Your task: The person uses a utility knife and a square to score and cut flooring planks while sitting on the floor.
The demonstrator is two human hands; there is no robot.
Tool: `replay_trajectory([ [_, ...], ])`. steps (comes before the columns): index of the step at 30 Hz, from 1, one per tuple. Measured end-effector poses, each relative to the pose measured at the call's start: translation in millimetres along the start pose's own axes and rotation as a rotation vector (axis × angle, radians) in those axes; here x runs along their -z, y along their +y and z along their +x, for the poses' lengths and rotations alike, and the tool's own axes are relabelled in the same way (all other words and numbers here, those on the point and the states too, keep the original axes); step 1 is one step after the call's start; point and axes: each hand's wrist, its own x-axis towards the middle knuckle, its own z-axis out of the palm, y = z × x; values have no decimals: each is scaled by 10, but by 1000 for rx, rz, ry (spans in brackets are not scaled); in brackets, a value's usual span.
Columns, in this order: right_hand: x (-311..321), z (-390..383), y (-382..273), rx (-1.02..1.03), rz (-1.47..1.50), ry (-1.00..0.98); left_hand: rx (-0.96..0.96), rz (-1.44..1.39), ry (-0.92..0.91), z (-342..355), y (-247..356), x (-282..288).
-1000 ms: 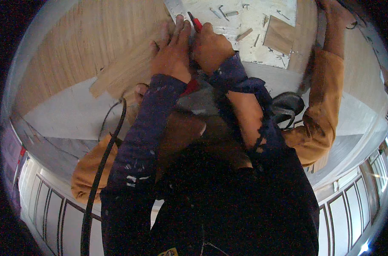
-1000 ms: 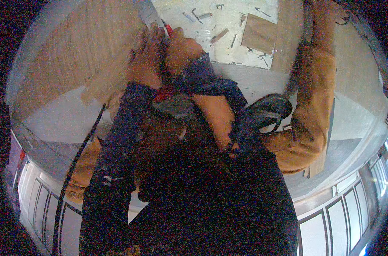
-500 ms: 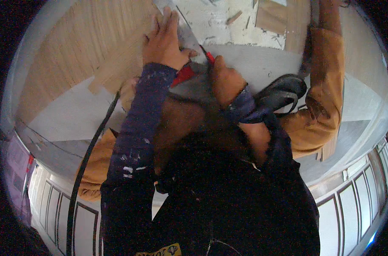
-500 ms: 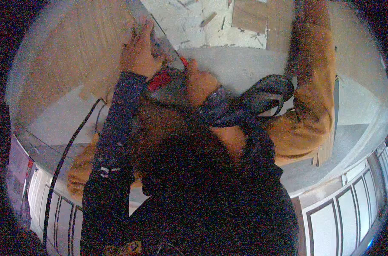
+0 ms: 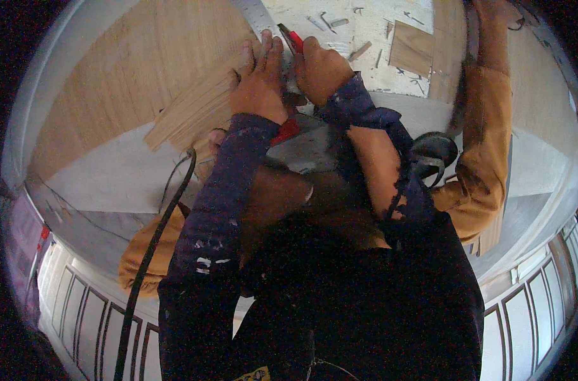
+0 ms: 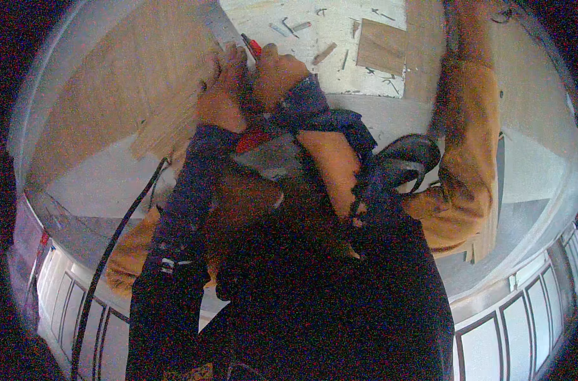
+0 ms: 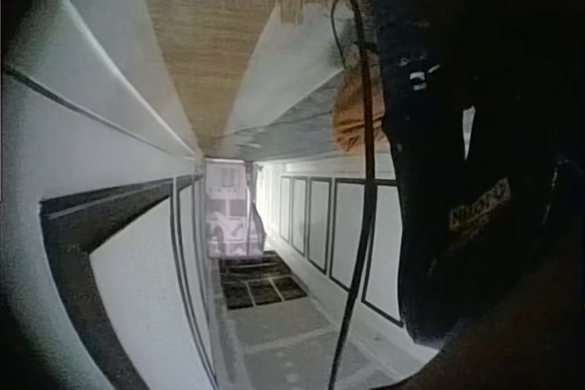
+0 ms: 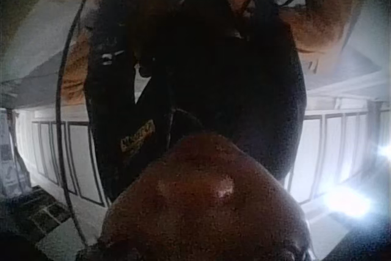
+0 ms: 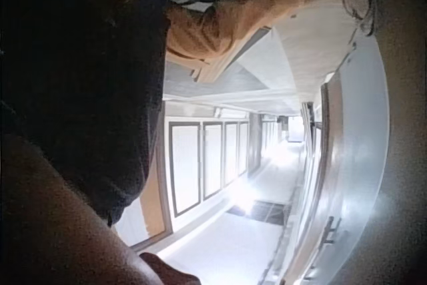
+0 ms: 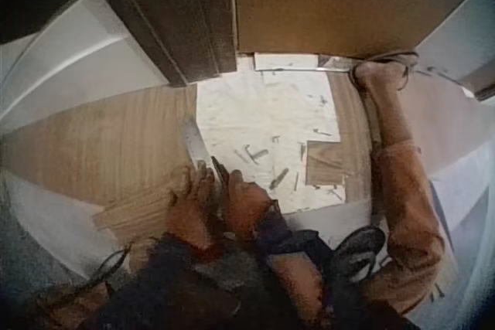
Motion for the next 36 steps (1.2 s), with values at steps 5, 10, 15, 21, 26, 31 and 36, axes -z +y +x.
replay_trajectory([
  [5, -96, 14, -157, -59, -93, -134, 46, 2, -20, -32, -87, -68],
  [10, 227, -299, -143, -158, -89, -255, 24, -34, 28, 28, 33, 2],
  [15, 205, -886, -18, -267, -78, -294, -12, -85, 90, 19, 12, -46],
  [21, 385, -762, 131, -122, -111, -204, -13, -99, 47, 10, 0, 28],
  [26, 187, -109, -53, -100, -62, -103, 34, 37, -38, 7, -20, 44],
  [31, -130, -25, -42, -3, -79, 136, 39, 37, -12, 14, 22, 34],
  [36, -190, -28, -67, -19, -48, 95, 41, -27, 21, -16, -55, -83],
])
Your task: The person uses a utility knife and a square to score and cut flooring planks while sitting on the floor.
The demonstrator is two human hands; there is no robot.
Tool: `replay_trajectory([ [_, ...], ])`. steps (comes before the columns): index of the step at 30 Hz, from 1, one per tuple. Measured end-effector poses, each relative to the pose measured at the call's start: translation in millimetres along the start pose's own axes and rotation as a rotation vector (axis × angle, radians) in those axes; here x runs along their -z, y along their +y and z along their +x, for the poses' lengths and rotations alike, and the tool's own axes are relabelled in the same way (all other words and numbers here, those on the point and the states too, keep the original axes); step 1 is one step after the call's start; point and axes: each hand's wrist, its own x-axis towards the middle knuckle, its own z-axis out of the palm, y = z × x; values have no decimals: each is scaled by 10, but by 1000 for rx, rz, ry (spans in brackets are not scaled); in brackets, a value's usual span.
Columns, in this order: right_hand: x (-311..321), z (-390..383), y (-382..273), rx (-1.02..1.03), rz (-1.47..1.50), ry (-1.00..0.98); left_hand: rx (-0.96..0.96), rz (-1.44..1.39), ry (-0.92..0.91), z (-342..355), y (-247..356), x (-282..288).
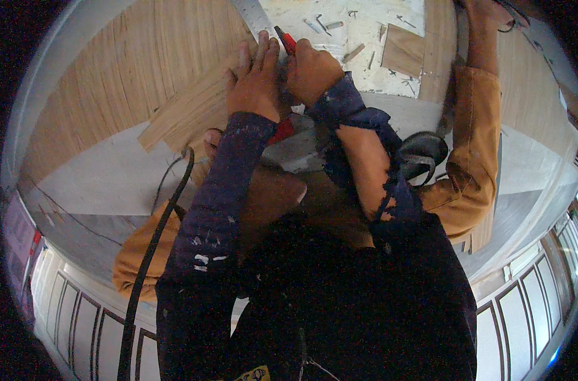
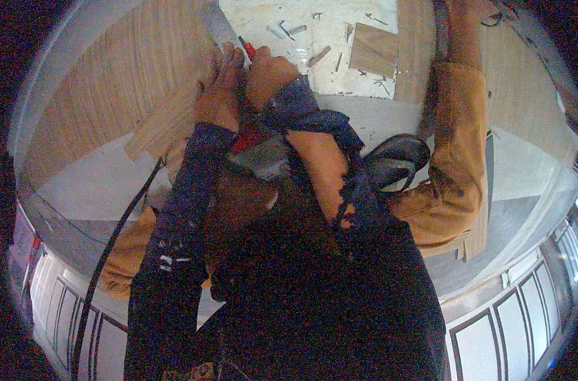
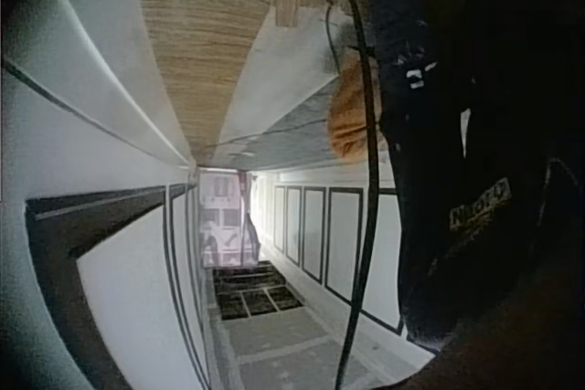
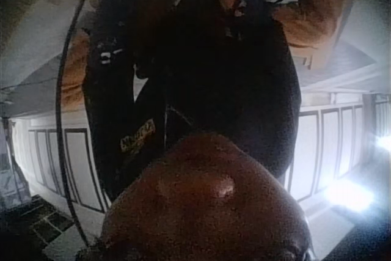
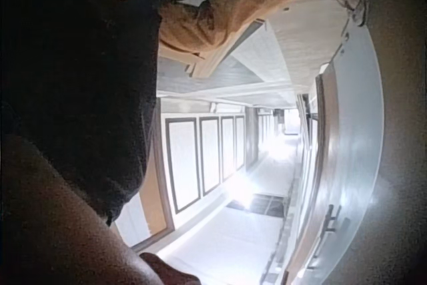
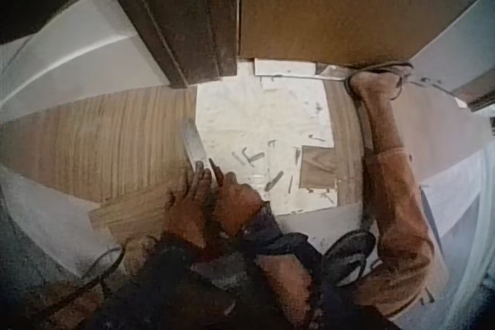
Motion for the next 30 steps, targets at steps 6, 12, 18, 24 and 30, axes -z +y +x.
replay_trajectory([
  [6, 212, -154, -94, -85, -71, -132, 12, -2, -3, 81, 50, 16],
  [12, 513, -980, 55, -244, -49, -373, 2, -32, -44, 61, 64, 89],
  [18, 619, -693, 386, -161, 42, -319, -5, 37, -67, 91, 95, -53],
  [24, 344, 207, 357, -141, 154, -12, 15, 28, -107, 97, 200, 79],
  [30, 183, 547, 348, -57, 130, -33, 22, 57, -129, 72, 194, 132],
])
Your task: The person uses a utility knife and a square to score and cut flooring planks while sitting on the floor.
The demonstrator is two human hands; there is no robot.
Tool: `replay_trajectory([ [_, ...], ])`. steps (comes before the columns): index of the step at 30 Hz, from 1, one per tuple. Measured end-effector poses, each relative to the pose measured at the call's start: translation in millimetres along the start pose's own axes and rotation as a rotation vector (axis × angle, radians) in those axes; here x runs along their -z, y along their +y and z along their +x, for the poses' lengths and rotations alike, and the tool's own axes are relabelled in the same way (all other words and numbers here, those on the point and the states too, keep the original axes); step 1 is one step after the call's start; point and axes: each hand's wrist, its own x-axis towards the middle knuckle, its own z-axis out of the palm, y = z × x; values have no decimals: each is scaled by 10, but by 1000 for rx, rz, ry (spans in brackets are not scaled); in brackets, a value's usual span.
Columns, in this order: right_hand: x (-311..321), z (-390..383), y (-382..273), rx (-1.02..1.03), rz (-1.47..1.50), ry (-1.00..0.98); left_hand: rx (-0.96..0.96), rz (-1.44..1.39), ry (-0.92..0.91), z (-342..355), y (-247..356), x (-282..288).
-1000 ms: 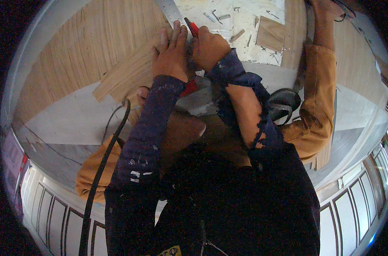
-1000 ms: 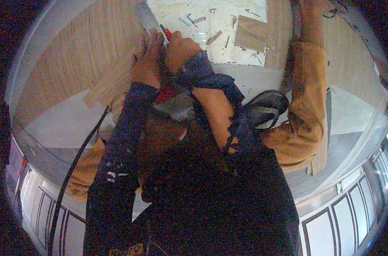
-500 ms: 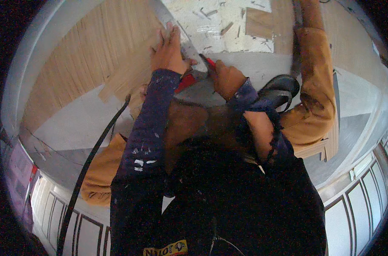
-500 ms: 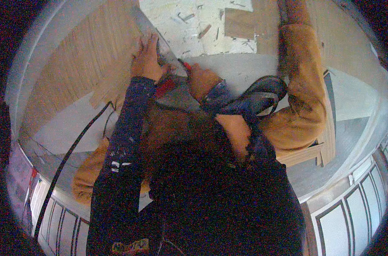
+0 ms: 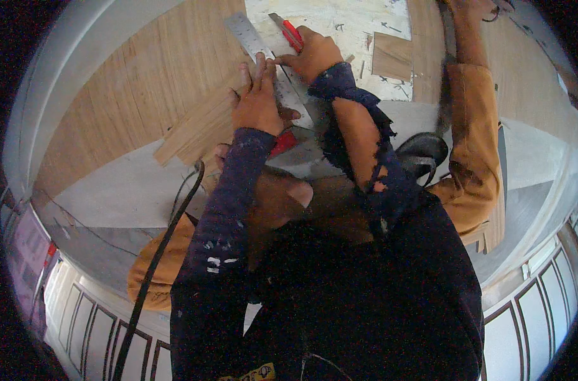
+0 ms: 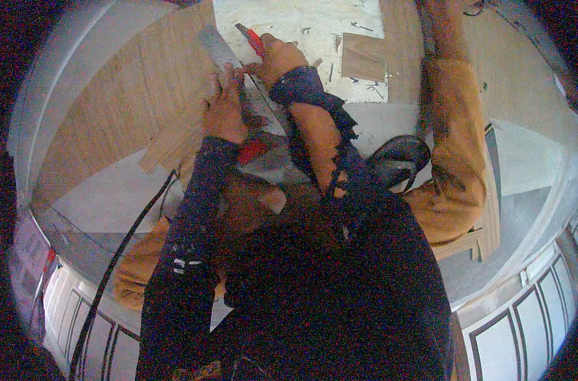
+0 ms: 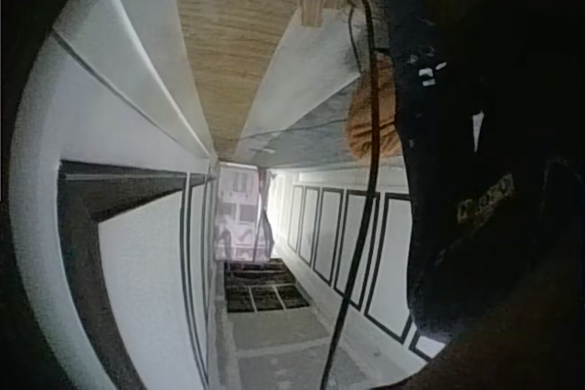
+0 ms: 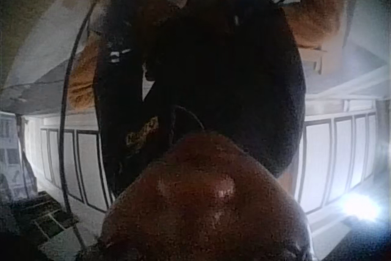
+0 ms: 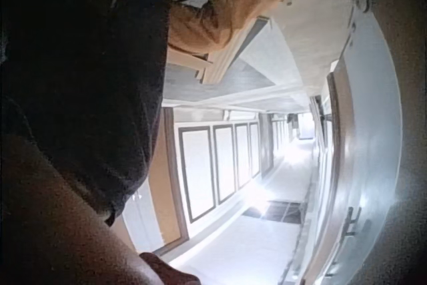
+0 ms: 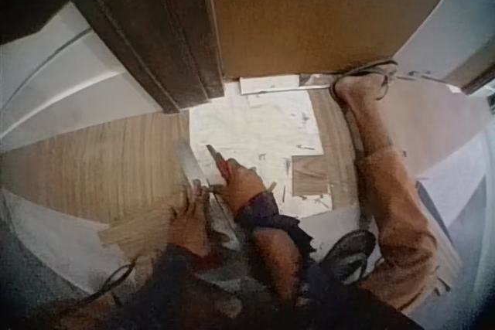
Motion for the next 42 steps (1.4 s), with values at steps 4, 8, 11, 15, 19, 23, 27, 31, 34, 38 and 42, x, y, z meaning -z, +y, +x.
replay_trajectory([
  [4, 7, 107, 19, 45, -28, -41, 14, -33, -10, -3, -21, -20],
  [8, 77, 179, 13, 67, -92, -102, -2, -38, 14, 12, -50, -74],
  [11, 90, 207, 81, 130, -28, -107, 10, -67, -12, 1, -12, -7],
  [15, 138, 304, 111, 124, -98, -144, -8, -104, -21, 20, -3, -15],
  [19, 79, 385, -46, 119, -115, -223, -21, -116, 26, -12, -115, -105],
  [23, 51, 209, -160, 70, -82, -144, -36, -106, 17, 22, -92, -95],
  [27, -28, 158, -170, 116, -31, -83, -98, -79, 42, 0, -112, -114],
  [31, 36, 184, -178, 33, -144, -26, -79, -81, 47, -9, -88, -118],
  [34, 235, 306, 138, -34, -41, 44, -82, -108, 35, 31, 24, -80],
  [38, 166, 29, 109, 66, 99, 138, 8, -67, 12, -77, -170, -104],
  [42, 404, -560, 133, -8, 120, -34, -52, -77, 22, 24, 35, -29],
])
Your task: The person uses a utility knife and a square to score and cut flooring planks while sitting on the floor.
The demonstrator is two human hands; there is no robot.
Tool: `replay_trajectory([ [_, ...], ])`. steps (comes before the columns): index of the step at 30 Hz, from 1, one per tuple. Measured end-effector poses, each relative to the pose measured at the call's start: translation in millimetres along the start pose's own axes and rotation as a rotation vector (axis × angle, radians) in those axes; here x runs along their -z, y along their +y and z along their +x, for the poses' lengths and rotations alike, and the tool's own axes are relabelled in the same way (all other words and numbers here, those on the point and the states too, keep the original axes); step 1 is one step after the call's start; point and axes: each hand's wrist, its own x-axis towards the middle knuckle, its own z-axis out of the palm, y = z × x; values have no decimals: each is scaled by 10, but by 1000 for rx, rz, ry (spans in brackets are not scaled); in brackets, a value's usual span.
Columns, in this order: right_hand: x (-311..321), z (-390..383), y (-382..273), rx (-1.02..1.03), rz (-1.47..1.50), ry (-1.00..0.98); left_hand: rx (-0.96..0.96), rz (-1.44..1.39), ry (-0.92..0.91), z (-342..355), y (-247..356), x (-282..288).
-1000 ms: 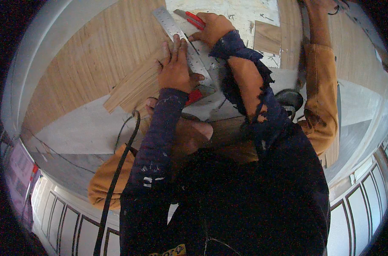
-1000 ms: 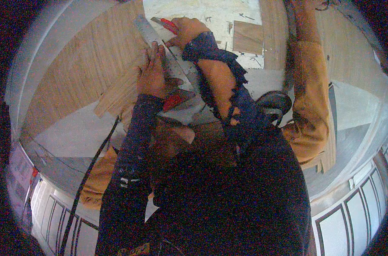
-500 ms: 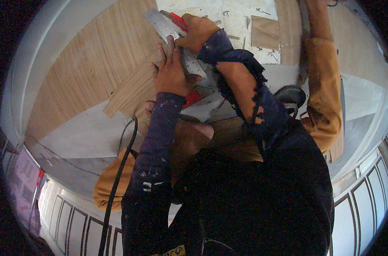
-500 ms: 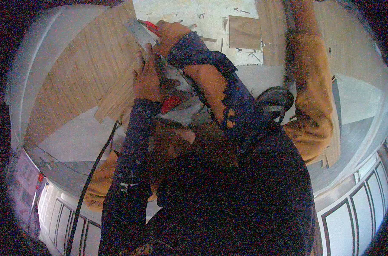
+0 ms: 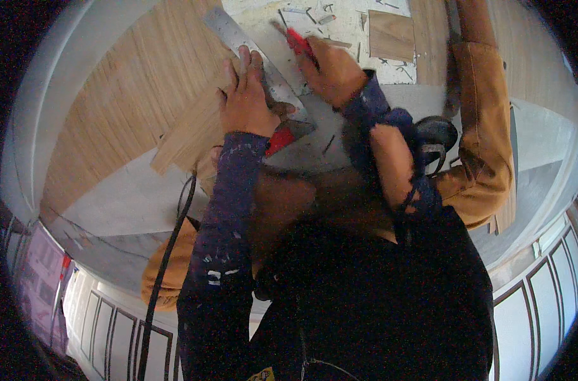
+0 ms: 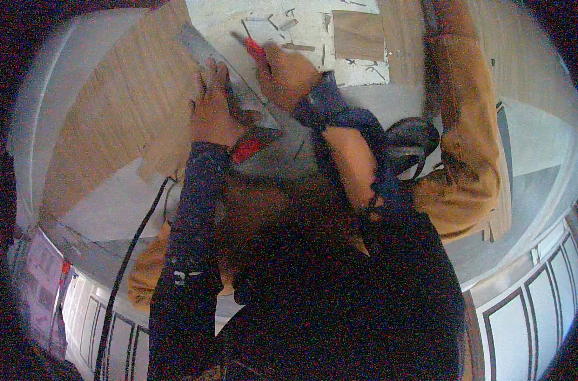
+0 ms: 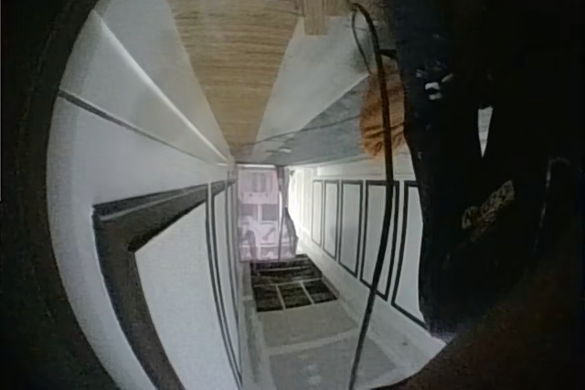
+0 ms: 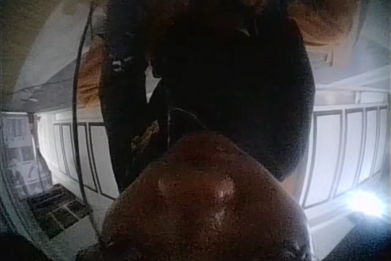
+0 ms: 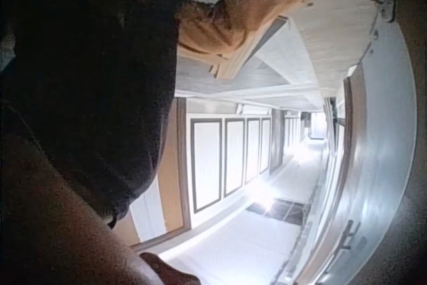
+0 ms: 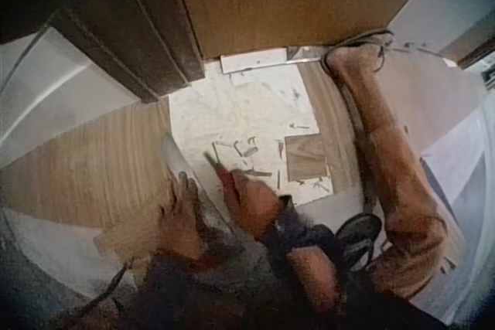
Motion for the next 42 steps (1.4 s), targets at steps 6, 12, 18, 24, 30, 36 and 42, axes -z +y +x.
replay_trajectory([
  [6, -121, -460, 103, -68, 43, -106, 40, -4, -10, -33, -43, 35],
  [12, -275, -431, -16, -33, -57, -219, 11, 25, 35, -35, -101, -22],
  [18, -410, -296, -315, -28, -138, -80, -30, 56, 29, 3, -151, -49],
  [24, -638, -284, -303, 0, -245, 4, 79, 135, -26, 38, -189, -165],
  [30, -525, -489, -225, -143, -318, -151, 25, 127, 99, 30, -146, -219],
  [36, -562, -812, -126, -129, -296, -177, -16, 98, 103, -20, -132, -160],
  [42, -509, -1142, -89, -183, -314, -187, -88, 144, 132, 4, -196, -156],
])
